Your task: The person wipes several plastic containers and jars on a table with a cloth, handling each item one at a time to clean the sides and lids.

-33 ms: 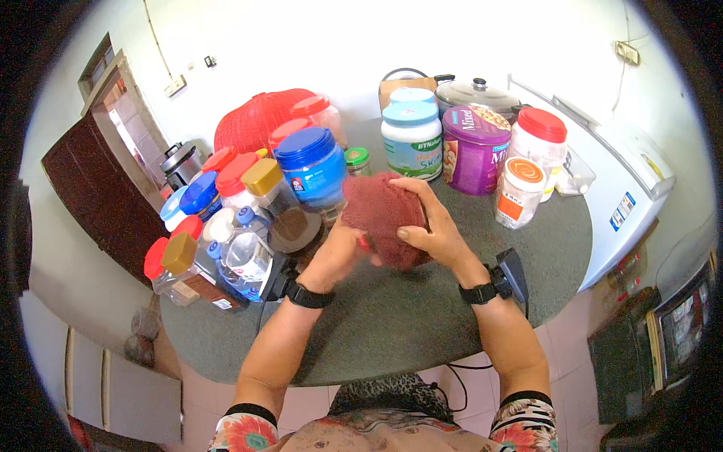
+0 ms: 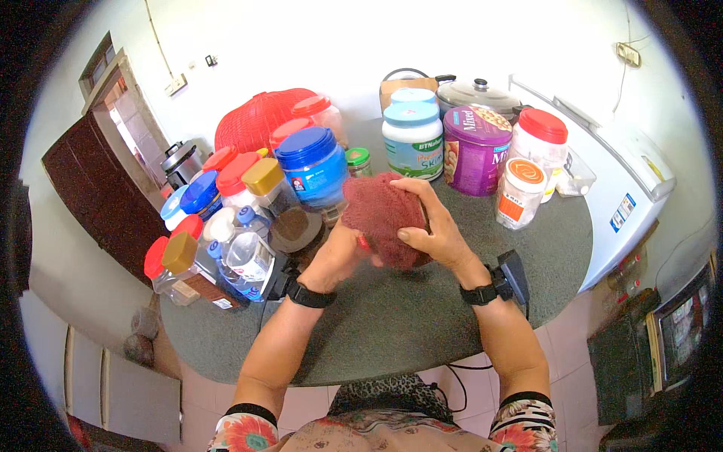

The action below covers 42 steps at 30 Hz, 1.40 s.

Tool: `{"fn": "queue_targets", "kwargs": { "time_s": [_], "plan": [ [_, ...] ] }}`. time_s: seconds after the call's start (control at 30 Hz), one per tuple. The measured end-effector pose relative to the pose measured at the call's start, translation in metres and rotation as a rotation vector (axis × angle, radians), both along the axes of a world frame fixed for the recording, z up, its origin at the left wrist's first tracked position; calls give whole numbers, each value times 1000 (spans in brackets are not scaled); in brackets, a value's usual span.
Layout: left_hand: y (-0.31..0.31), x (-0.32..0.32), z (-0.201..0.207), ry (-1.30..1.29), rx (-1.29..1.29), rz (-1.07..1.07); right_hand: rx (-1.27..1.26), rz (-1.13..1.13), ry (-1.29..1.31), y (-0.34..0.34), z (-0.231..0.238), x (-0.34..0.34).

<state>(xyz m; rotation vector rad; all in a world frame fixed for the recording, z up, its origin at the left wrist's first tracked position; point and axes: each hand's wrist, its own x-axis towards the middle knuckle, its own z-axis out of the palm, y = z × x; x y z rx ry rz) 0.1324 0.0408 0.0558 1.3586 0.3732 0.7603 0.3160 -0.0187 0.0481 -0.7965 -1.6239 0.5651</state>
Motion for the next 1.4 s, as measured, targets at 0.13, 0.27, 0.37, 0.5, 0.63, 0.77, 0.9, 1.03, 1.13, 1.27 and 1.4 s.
{"fn": "queue_targets", "kwargs": {
  "time_s": [0.13,0.27,0.37,0.5,0.63,0.77,0.9,1.03,1.13,1.27,1.4],
  "plan": [
    [-2,1,-6,-25,-118,-80,208,-106,-161,-2,3,2],
    [-5,2,-6,-78,-220,-210,279,-115,-227,-7,9,7],
    [-15,8,-6,-91,-117,-74,227,-55,-212,-9,16,12],
    [-24,13,-2,89,58,122,131,-47,-219,-8,14,16],
    [-21,9,9,285,221,271,-16,85,231,1,0,18],
    [-27,4,17,343,685,547,47,11,650,14,-2,38],
    [-23,-4,27,320,673,684,183,-12,852,7,8,51],
    [-17,-4,26,300,641,718,249,-254,187,-15,22,42],
    [-18,2,19,223,680,713,216,-193,-471,-14,19,17],
    [-28,6,16,196,1009,738,18,25,134,4,-2,-9],
    [-39,11,19,192,1311,698,-167,390,705,13,-19,-8]
  ]
}}
